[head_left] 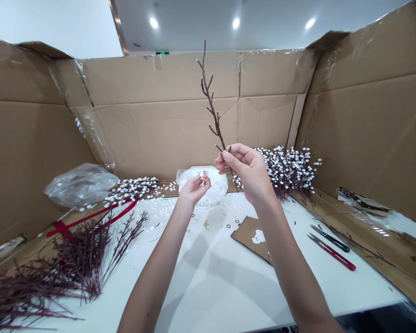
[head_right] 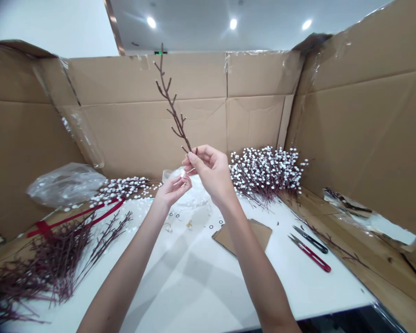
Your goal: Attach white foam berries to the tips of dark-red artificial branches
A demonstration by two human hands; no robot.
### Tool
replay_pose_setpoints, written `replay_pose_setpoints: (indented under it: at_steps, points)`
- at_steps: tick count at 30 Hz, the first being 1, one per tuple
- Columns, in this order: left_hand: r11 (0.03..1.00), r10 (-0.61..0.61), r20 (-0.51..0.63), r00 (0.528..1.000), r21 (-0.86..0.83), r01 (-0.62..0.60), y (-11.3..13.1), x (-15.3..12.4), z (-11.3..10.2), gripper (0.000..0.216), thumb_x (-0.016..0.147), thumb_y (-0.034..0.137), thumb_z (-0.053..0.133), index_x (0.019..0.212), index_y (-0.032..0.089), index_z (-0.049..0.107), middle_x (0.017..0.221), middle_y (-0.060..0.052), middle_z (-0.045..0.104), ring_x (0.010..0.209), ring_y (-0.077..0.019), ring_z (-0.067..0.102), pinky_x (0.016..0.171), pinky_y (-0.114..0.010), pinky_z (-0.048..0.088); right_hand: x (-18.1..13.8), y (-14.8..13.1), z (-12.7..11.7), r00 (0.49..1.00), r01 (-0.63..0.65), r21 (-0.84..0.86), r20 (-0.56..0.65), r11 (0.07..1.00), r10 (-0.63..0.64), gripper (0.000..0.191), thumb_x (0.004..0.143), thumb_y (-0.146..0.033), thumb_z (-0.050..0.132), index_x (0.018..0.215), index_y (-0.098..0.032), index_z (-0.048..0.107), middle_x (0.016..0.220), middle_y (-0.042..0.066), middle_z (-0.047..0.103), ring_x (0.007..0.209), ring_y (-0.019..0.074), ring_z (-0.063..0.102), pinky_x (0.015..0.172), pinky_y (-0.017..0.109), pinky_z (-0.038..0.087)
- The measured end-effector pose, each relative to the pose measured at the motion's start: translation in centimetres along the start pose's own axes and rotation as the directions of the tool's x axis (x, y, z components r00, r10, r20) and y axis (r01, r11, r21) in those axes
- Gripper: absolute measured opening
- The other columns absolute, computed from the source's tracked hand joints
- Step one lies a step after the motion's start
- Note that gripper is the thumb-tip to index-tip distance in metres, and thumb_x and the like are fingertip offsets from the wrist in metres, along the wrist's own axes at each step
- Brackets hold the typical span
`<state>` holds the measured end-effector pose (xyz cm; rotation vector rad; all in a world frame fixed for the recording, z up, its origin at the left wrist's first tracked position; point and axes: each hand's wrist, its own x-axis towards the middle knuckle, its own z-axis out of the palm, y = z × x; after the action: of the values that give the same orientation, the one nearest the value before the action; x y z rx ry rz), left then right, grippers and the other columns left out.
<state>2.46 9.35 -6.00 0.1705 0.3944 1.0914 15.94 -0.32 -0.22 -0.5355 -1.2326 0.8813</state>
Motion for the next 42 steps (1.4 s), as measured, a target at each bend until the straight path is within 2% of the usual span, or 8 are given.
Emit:
replay_pose_setpoints:
  at_steps: [6, 10, 19, 22, 25, 31, 35, 42]
  points:
    - [0.994, 0.052, 0.104, 0.993, 0.094, -0.062, -0.1, 0.3, 0.3, 0.023, 0.092, 0.010, 0.035, 0.074, 0.013, 0.048, 0.061, 0.001, 0.041, 0.046, -0.0044, 0.040, 0.037, -0.011, 0.034, 0.1, 0.3, 0.0, 0.999, -0.024, -0.049, 0.030, 0.998, 0.026, 0.012, 0.075, -0.024, 0.064, 0.069, -0.015, 0.058, 0.064, -0.001, 0.062, 0.055, 0.0074, 0.057, 0.057, 0.023, 0.050]
    - [0.985, 0.047, 0.203, 0.978, 0.153, -0.079, -0.7, -1.2, 1.4, 0.020, 0.089, 0.007, 0.038, 0.074, 0.012, 0.050, 0.061, 0.001, 0.042, 0.045, -0.0044, 0.039, 0.037, -0.012, 0.031, 0.4, 1.1, -0.1, 0.999, 0.015, -0.110, 0.051, 0.994, -0.010, 0.014, 0.075, -0.027, 0.065, 0.071, -0.016, 0.058, 0.065, -0.001, 0.062, 0.060, 0.0086, 0.059, 0.061, 0.024, 0.050]
    - [0.913, 0.086, 0.283, 0.955, 0.360, -0.189, -1.9, -4.3, 3.2, 0.036, 0.093, 0.019, 0.035, 0.057, 0.014, 0.039, 0.049, 0.009, 0.021, 0.034, -0.0005, 0.022, 0.032, -0.012, 0.019, 0.6, 2.0, -0.1, 0.998, 0.028, -0.213, 0.067, 0.977, -0.014, 0.015, 0.075, -0.030, 0.064, 0.073, -0.017, 0.057, 0.069, 0.000, 0.061, 0.065, 0.0101, 0.058, 0.063, 0.025, 0.048]
    - [0.797, 0.255, 0.358, 0.898, 0.448, -0.405, -2.5, -5.1, 3.7, 0.040, 0.090, 0.034, 0.047, 0.056, 0.014, 0.039, 0.049, 0.010, 0.020, 0.035, 0.0002, 0.019, 0.033, -0.012, 0.018, 0.6, 2.1, 0.1, 0.998, 0.028, -0.193, 0.069, 0.981, -0.015, 0.014, 0.075, -0.029, 0.063, 0.073, -0.016, 0.057, 0.069, 0.000, 0.061, 0.065, 0.0095, 0.058, 0.065, 0.026, 0.049]
    - [0.643, 0.424, 0.441, 0.791, 0.468, -0.606, -3.0, -5.5, 3.8, 0.045, 0.082, 0.046, 0.056, 0.055, 0.015, 0.039, 0.049, 0.010, 0.020, 0.036, 0.0003, 0.018, 0.035, -0.012, 0.017, 0.4, 2.2, 0.4, 0.998, 0.031, -0.175, 0.063, 0.984, -0.020, 0.015, 0.076, -0.029, 0.063, 0.073, -0.017, 0.055, 0.070, 0.000, 0.060, 0.065, 0.0104, 0.060, 0.069, 0.028, 0.051]
    - [0.457, 0.573, 0.505, 0.646, 0.457, -0.763, -3.4, -5.5, 3.7, 0.044, 0.076, 0.056, 0.059, 0.061, 0.016, 0.048, 0.048, 0.009, 0.025, 0.037, -0.0013, 0.018, 0.036, -0.016, 0.014, -0.1, 1.7, 0.6, 0.995, 0.054, -0.218, 0.090, 0.974, -0.035, 0.015, 0.076, -0.029, 0.062, 0.072, -0.017, 0.054, 0.072, 0.000, 0.060, 0.070, 0.0125, 0.063, 0.071, 0.029, 0.052]
    - [0.421, 0.603, 0.523, 0.602, 0.432, -0.798, -3.6, -5.6, 3.7, 0.040, 0.077, 0.055, 0.057, 0.067, 0.017, 0.052, 0.048, 0.009, 0.023, 0.037, -0.0020, 0.016, 0.036, -0.018, 0.014, 0.0, 1.5, 0.6, 0.996, 0.058, -0.147, 0.082, 0.987, -0.046, 0.016, 0.075, -0.029, 0.064, 0.072, -0.017, 0.055, 0.069, 0.000, 0.059, 0.067, 0.0115, 0.061, 0.071, 0.030, 0.052]
    - [0.395, 0.610, 0.537, 0.582, 0.430, -0.812, -3.7, -5.8, 3.7, 0.034, 0.081, 0.049, 0.057, 0.068, 0.017, 0.054, 0.047, 0.009, 0.023, 0.036, -0.0024, 0.019, 0.036, -0.017, 0.016, 0.1, 1.3, 0.5, 0.993, 0.018, -0.100, 0.122, 0.995, -0.006, 0.018, 0.075, -0.030, 0.065, 0.068, -0.017, 0.057, 0.063, -0.001, 0.058, 0.061, 0.0090, 0.055, 0.064, 0.025, 0.047]
